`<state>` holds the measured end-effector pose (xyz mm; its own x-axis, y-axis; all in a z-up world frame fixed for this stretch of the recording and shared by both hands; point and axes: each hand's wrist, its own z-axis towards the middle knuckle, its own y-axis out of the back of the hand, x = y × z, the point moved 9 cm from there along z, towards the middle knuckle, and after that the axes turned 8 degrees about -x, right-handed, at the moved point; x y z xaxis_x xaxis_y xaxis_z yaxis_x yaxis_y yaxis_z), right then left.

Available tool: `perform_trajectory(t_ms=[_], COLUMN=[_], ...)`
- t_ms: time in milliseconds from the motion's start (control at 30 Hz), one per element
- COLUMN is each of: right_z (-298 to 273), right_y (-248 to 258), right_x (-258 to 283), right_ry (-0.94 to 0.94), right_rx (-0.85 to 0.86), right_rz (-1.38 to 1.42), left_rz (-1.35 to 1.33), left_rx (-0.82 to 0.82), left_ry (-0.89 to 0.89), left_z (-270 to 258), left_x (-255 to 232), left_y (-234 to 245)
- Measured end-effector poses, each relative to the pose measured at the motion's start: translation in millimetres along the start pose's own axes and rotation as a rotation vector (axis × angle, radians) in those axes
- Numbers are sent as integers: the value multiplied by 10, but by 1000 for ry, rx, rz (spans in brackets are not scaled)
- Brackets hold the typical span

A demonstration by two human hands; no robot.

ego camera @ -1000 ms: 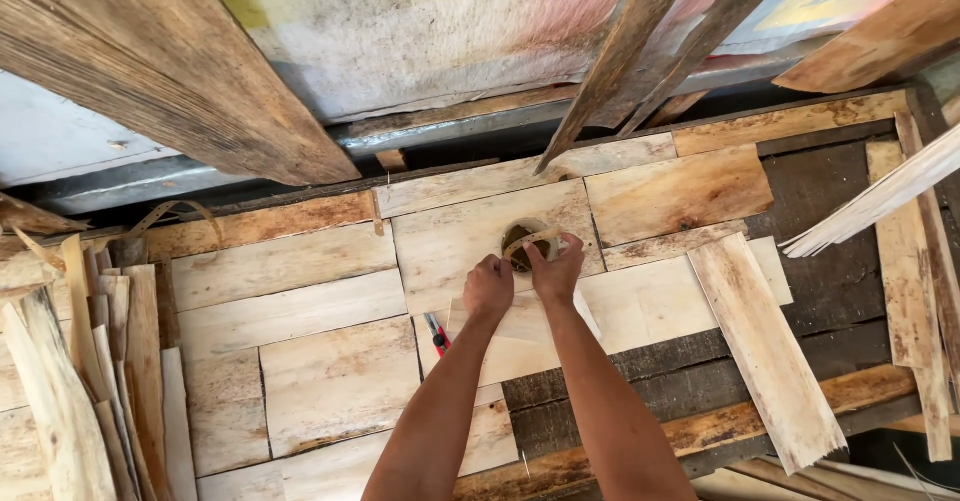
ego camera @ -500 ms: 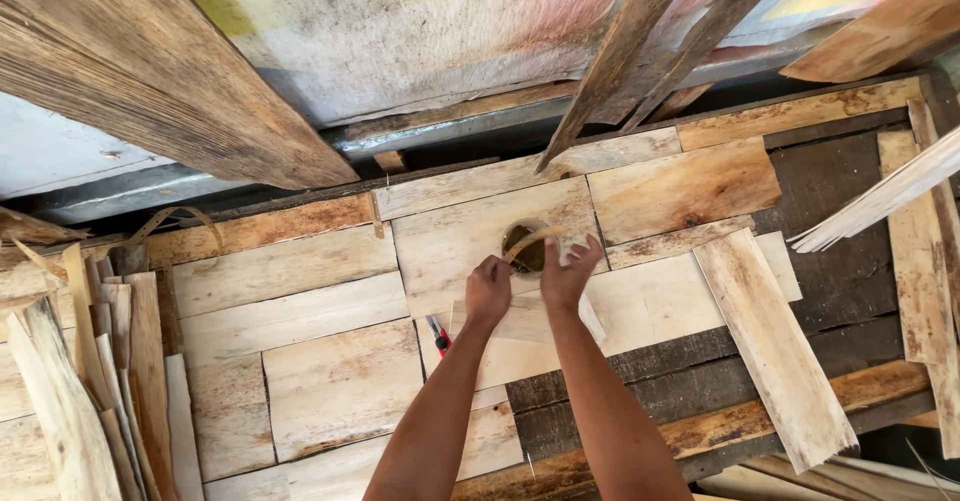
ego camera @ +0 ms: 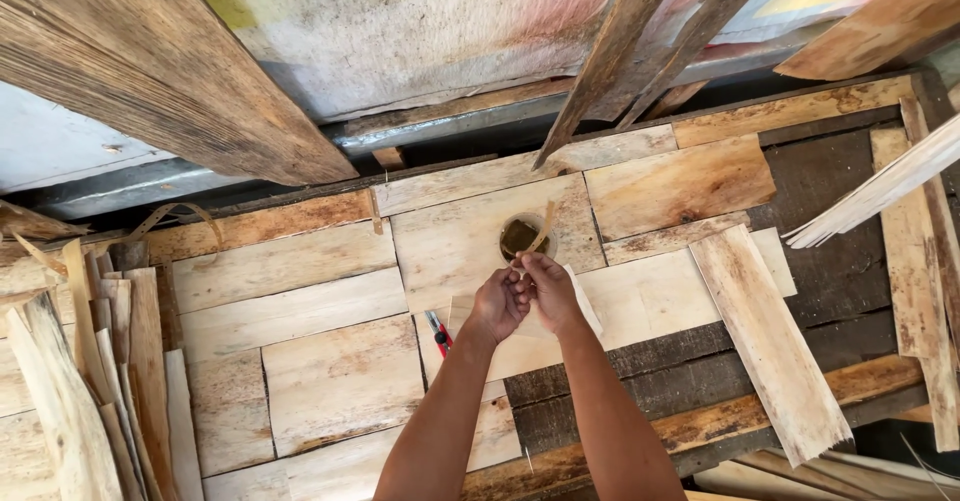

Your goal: Measure and cut thin wood strips using a utility knife on a wooden workbench.

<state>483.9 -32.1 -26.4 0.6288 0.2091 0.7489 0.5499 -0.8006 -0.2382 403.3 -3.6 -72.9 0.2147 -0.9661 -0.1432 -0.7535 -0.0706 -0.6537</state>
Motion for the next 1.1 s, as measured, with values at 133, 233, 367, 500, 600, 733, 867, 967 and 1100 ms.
perform_trajectory(t_ms=[133,233,367,500,600,733,867,967,1100], right_z=[174,89,383,368,343,113,7,75,221], right_y=[199,375,559,377,350,167,104,130,226], right_x=[29,403,83,79,30,140,81,54,-41], right_ry=[293,705,507,397,825,785,374,402,442], right_rx=[-115,-460,-333,-223,-227,-262,-261,-261,-249], right_rz=[-364,-624,-419,-440,-806,-846,-602,-582,-591], left_rz=[125,958,1110,1008,1086,1071,1303,1377,1409], left_rx=[-152,-544,-353,-236,-452,-577,-606,-590,-602], left_ry=[7,-402,-938,-961,-738,-930,-872,-751,-661], left_z=[-265,-499,-199,-403,-691,-987,-1100,-999,-743], left_x=[-80,-617,-773,-775,-720,-770,-786,-792,-743], left_y=[-65,-33,-37,-206,-93,16,-105,-161,-55])
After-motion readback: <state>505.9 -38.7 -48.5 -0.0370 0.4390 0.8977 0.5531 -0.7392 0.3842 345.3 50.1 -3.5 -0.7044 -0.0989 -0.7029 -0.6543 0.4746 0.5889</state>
